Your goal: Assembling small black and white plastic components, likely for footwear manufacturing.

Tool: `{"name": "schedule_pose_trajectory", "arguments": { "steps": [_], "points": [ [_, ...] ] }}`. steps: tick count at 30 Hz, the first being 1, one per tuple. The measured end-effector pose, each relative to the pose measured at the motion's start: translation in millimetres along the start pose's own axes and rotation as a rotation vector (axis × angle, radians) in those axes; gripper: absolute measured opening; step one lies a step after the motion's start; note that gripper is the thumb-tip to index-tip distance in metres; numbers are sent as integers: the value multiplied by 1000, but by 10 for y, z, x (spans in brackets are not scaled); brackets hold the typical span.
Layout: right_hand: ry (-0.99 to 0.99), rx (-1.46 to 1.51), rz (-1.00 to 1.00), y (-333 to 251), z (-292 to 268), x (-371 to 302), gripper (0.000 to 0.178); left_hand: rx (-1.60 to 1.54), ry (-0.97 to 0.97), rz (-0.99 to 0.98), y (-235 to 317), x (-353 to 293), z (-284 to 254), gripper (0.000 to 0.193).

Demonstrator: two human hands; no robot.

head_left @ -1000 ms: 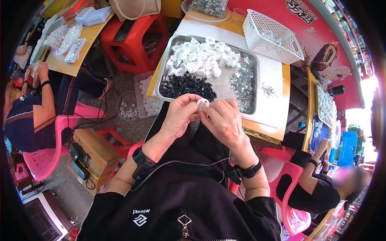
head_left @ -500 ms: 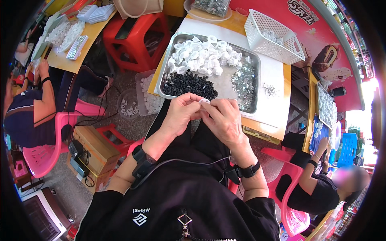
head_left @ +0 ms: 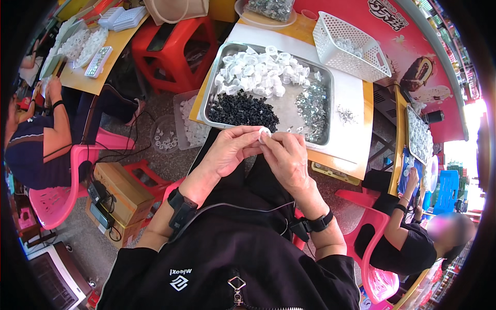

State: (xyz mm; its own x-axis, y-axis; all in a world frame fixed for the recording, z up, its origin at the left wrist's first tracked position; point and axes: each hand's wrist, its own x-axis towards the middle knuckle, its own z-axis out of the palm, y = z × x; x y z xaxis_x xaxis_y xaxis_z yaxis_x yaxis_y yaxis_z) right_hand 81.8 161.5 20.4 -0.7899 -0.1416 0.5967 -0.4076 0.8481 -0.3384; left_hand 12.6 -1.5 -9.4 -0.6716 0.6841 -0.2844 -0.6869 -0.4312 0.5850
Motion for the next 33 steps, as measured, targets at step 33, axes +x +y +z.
{"name": "schedule_pose_trajectory", "arguments": {
  "steps": [33],
  "points": [
    [-364, -28, 366, 967, 219, 154, 6, 15, 68, -105, 160, -29, -146, 25]
  ]
}}
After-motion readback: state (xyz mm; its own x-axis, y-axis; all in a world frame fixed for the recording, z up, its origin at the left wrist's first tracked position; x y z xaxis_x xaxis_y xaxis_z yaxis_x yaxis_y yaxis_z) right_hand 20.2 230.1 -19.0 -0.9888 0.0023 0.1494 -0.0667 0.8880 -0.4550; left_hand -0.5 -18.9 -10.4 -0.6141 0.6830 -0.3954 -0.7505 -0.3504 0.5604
